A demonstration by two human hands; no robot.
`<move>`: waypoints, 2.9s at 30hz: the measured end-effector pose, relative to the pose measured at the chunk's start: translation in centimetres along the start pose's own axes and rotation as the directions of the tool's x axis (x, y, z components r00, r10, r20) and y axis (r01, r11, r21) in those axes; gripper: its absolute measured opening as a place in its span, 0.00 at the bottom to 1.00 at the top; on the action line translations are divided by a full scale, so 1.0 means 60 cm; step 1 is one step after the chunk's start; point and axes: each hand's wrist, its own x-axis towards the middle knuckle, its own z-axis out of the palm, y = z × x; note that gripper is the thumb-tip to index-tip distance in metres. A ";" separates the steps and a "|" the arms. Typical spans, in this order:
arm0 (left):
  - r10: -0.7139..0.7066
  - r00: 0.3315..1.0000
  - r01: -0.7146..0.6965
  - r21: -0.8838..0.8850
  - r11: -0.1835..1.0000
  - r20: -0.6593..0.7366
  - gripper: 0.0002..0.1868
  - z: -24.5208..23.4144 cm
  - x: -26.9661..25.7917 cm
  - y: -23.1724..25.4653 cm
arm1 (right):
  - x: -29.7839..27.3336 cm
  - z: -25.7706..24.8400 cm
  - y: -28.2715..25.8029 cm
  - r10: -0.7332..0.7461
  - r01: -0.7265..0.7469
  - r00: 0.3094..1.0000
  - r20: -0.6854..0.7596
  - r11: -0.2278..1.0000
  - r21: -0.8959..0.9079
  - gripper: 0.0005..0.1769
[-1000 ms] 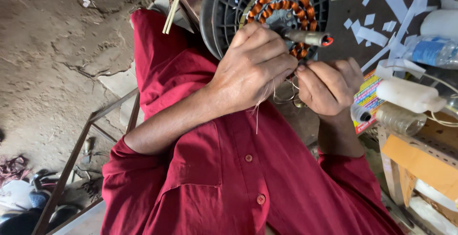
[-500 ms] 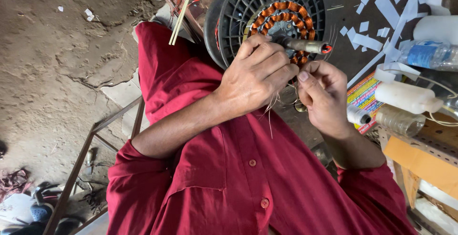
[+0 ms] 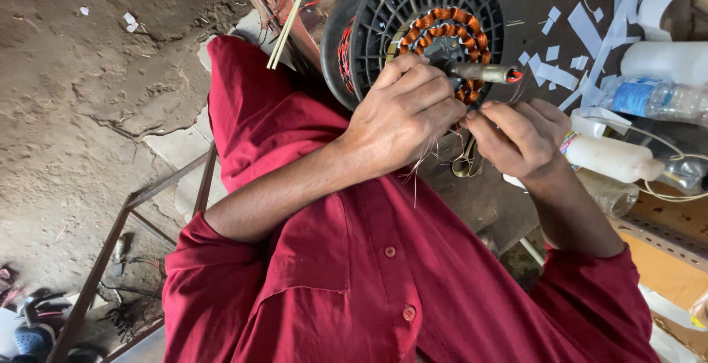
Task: The person uses a wooden stick to push and adjust copper wires within the slots of a motor stator resting on their lap. They repeatedly insert the stick into the stator slots to organize the winding ends.
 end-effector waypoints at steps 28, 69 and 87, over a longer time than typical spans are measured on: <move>-0.006 1.000 0.006 -0.001 1.000 -0.022 0.10 0.004 -0.006 0.000 | -0.030 0.027 -0.009 0.120 -0.118 0.992 -0.045 0.992 0.039 0.04; 0.018 1.000 -0.018 0.021 1.000 0.005 0.08 0.007 -0.013 -0.004 | -0.014 0.017 -0.049 0.640 -0.459 0.468 0.609 -0.413 0.787 0.07; 0.029 1.000 -0.029 0.015 0.999 -0.001 0.08 0.006 -0.011 -0.002 | -0.032 -0.014 -0.011 0.093 -0.091 0.996 -0.004 0.980 0.179 0.08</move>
